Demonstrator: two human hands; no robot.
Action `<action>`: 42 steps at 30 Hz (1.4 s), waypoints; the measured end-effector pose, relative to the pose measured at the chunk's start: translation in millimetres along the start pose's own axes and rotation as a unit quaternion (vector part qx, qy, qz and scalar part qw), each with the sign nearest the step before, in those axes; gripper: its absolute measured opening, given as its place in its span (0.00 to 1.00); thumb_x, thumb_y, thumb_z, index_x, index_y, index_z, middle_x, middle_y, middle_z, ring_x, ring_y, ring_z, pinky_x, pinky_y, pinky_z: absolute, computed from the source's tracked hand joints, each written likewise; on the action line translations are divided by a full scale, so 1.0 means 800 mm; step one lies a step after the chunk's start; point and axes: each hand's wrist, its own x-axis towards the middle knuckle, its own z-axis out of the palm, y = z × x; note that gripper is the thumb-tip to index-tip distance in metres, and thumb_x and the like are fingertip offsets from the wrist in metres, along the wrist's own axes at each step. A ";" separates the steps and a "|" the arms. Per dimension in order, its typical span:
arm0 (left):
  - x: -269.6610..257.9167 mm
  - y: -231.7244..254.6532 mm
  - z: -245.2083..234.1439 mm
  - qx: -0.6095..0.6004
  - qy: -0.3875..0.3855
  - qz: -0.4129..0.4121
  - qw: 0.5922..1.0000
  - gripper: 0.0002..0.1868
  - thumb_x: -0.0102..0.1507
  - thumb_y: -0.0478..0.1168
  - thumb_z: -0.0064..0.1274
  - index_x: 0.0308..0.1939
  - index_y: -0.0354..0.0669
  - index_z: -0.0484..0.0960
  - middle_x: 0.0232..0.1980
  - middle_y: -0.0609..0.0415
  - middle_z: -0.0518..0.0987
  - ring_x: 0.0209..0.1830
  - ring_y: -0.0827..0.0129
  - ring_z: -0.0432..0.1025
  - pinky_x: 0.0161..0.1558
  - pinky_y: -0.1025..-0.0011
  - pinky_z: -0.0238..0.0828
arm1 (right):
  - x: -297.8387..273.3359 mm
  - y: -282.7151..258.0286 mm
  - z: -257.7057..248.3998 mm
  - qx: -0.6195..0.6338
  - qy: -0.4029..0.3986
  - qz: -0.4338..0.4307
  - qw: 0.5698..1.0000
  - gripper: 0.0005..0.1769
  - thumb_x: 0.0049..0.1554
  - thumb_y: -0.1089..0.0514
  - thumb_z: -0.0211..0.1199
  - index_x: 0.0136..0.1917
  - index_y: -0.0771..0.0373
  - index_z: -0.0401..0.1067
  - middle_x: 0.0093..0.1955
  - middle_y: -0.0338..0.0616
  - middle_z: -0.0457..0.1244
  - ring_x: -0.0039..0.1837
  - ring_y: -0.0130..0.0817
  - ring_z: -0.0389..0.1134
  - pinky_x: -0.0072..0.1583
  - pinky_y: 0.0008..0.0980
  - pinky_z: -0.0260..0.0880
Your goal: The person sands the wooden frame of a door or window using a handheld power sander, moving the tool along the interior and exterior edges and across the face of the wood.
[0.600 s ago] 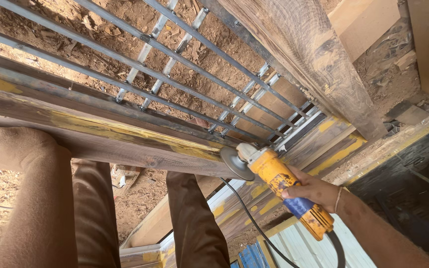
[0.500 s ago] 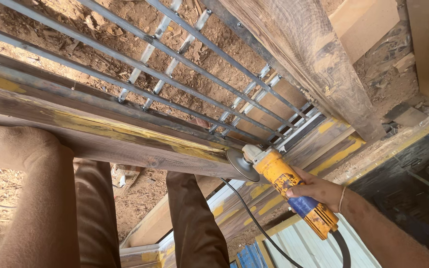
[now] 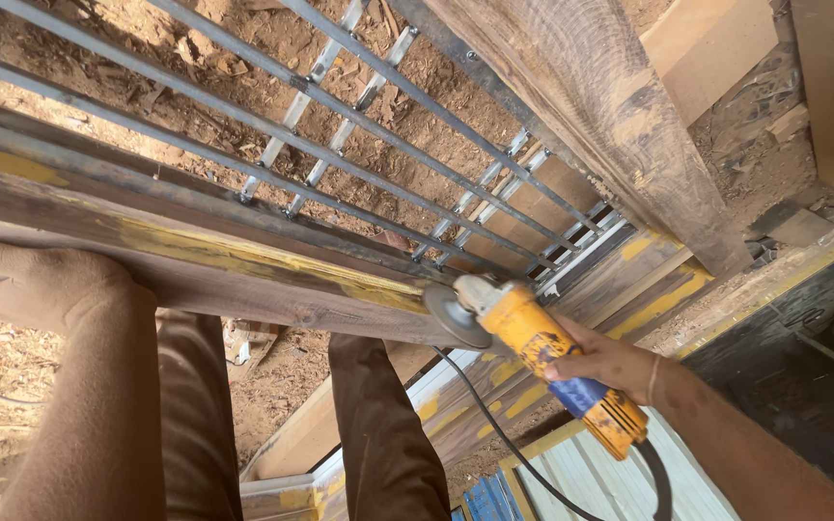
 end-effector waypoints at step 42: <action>-0.015 0.041 0.021 0.036 0.094 -0.111 0.989 0.57 0.65 0.81 0.30 0.79 0.37 0.46 0.72 0.32 0.66 0.68 0.51 0.70 0.58 0.53 0.81 | -0.055 0.008 0.047 -0.012 0.037 0.054 0.998 0.62 0.41 0.51 0.77 0.83 0.43 0.48 0.50 0.51 0.66 0.44 0.38 0.71 0.42 0.38 0.77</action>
